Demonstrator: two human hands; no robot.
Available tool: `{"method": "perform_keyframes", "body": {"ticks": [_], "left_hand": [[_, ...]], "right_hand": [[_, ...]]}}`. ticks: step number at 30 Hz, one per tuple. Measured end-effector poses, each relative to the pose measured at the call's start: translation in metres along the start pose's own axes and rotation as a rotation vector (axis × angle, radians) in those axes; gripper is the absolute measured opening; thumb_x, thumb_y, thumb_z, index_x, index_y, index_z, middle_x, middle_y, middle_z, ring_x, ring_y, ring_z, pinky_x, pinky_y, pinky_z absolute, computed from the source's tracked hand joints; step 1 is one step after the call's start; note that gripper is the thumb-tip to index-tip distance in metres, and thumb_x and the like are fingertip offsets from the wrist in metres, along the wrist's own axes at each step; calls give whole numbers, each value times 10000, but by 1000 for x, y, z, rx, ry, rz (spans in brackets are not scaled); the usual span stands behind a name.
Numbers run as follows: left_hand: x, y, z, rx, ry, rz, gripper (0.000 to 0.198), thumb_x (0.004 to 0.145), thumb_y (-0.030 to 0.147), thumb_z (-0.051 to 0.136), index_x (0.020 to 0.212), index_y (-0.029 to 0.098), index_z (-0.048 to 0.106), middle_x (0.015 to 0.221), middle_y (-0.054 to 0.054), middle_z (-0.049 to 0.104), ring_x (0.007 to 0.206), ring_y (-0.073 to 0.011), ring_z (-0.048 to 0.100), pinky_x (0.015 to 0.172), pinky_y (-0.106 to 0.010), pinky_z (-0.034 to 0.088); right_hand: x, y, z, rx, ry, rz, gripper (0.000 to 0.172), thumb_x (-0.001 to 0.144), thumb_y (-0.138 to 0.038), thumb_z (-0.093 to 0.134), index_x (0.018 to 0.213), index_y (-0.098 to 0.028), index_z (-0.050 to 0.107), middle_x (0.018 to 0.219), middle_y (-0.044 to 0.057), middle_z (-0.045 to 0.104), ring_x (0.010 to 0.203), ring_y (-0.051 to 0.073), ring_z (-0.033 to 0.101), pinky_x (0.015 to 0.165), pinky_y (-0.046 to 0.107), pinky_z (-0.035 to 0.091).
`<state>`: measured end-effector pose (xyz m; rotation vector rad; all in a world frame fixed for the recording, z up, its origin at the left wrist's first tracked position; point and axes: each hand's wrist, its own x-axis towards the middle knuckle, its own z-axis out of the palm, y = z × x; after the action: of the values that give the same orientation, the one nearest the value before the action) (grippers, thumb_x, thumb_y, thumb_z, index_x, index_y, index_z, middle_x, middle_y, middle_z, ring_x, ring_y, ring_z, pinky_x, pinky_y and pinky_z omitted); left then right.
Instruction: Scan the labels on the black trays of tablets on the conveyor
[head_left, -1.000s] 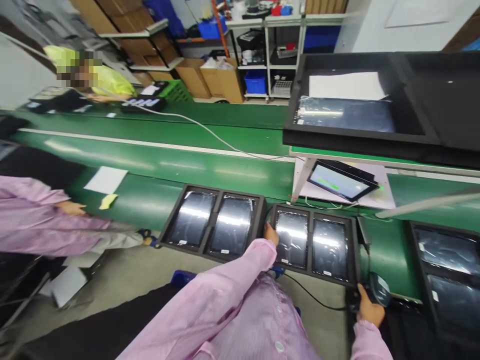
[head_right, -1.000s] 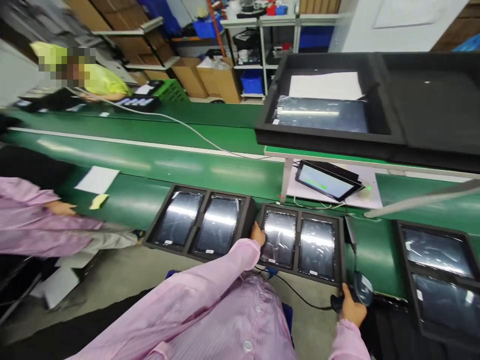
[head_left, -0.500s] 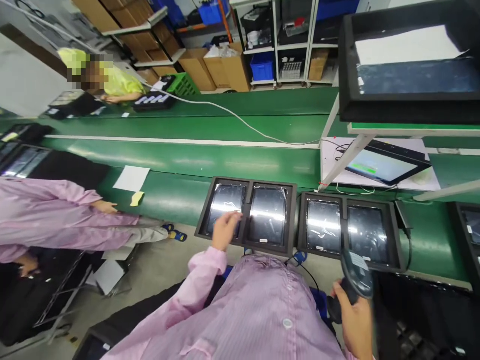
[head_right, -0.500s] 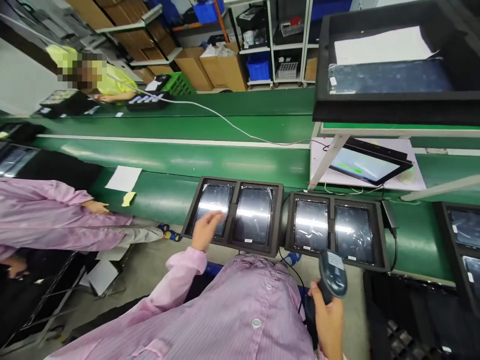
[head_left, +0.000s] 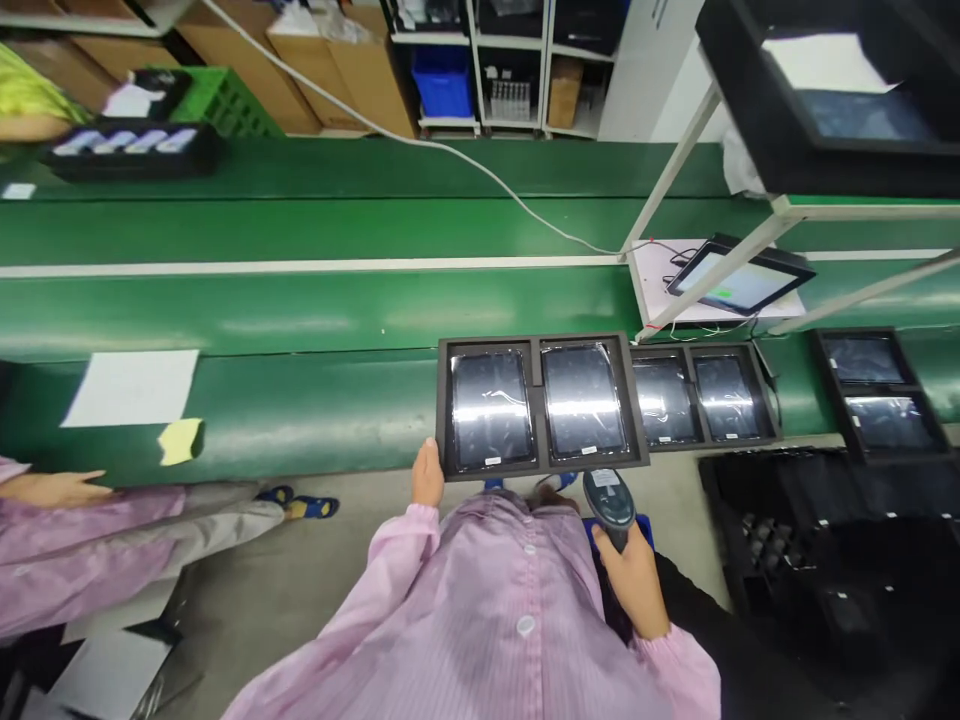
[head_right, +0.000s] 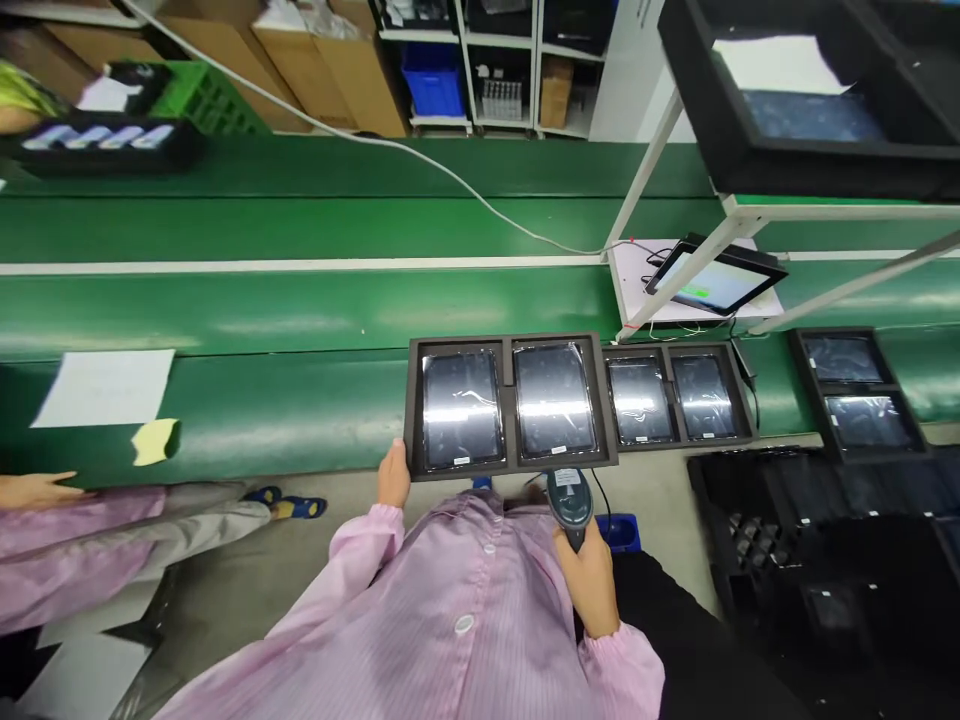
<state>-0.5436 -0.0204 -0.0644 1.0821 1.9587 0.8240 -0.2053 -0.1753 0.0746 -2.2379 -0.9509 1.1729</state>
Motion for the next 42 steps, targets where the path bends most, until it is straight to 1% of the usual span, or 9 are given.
{"method": "perform_keyframes", "body": {"ticks": [3,7,15,19,22,25,29,37,42], "left_hand": [[-3,1,4,0,-9,58,697,974,777,287,885,190,652,995,-134,710,995,-285,623,1003,-456,498],[0,-1,2,-9,-42,131,697,975,789,273,877,200,632,954,-102,678,951,-253,594,971,-421,493],[-2,-2,8,-71,-56,108,637,1007,722,304,994,187,649,1086,-119,681,1081,-251,598,1061,-399,460],[-2,0,9,-107,-71,96,559,1039,628,335,1086,179,665,1193,-150,677,1191,-265,586,1139,-427,424],[1,-1,8,-126,-103,100,534,1054,588,353,1177,171,663,1261,-164,663,1251,-264,577,1177,-436,397],[4,-4,4,-126,-157,119,560,1065,589,334,1248,161,644,1304,-170,648,1279,-257,571,1187,-428,388],[5,-8,1,-114,-191,139,603,1071,608,307,1296,146,623,1321,-177,639,1297,-253,562,1198,-426,374],[5,-7,1,-105,-191,146,601,1070,604,305,1300,146,619,1340,-189,630,1308,-261,563,1202,-439,379],[7,-9,-2,-114,-197,148,582,1058,598,354,1313,150,625,1363,-192,629,1332,-269,555,1216,-449,372]], "right_hand": [[1,-5,5,-60,39,8,534,869,-619,568,1162,-181,653,1112,139,760,1042,320,717,911,413,530],[2,-8,6,-109,100,10,527,847,-631,555,1104,-183,663,1001,131,764,973,327,720,873,412,523],[-10,-18,12,-56,103,11,540,825,-660,603,1067,-180,661,854,95,735,886,315,711,849,417,528],[-30,-39,36,64,-8,-60,461,846,-650,635,947,-200,645,744,66,704,805,284,699,795,392,546],[-41,-57,69,92,-112,-118,416,865,-600,635,954,-194,661,873,103,750,894,293,715,849,398,563],[-43,-67,102,76,-152,-158,450,866,-548,612,1110,-178,690,1123,147,761,1085,323,705,979,430,545],[-40,-64,127,49,-146,-154,591,875,-546,571,1306,-152,664,1164,160,748,1121,341,692,1022,469,529],[-42,-60,132,65,-92,-145,630,869,-529,575,1365,-146,643,1138,149,751,1091,329,706,1009,448,540],[-40,-57,123,126,-54,-99,535,850,-564,634,1187,-152,691,1126,146,763,1056,312,712,972,420,536]]}}
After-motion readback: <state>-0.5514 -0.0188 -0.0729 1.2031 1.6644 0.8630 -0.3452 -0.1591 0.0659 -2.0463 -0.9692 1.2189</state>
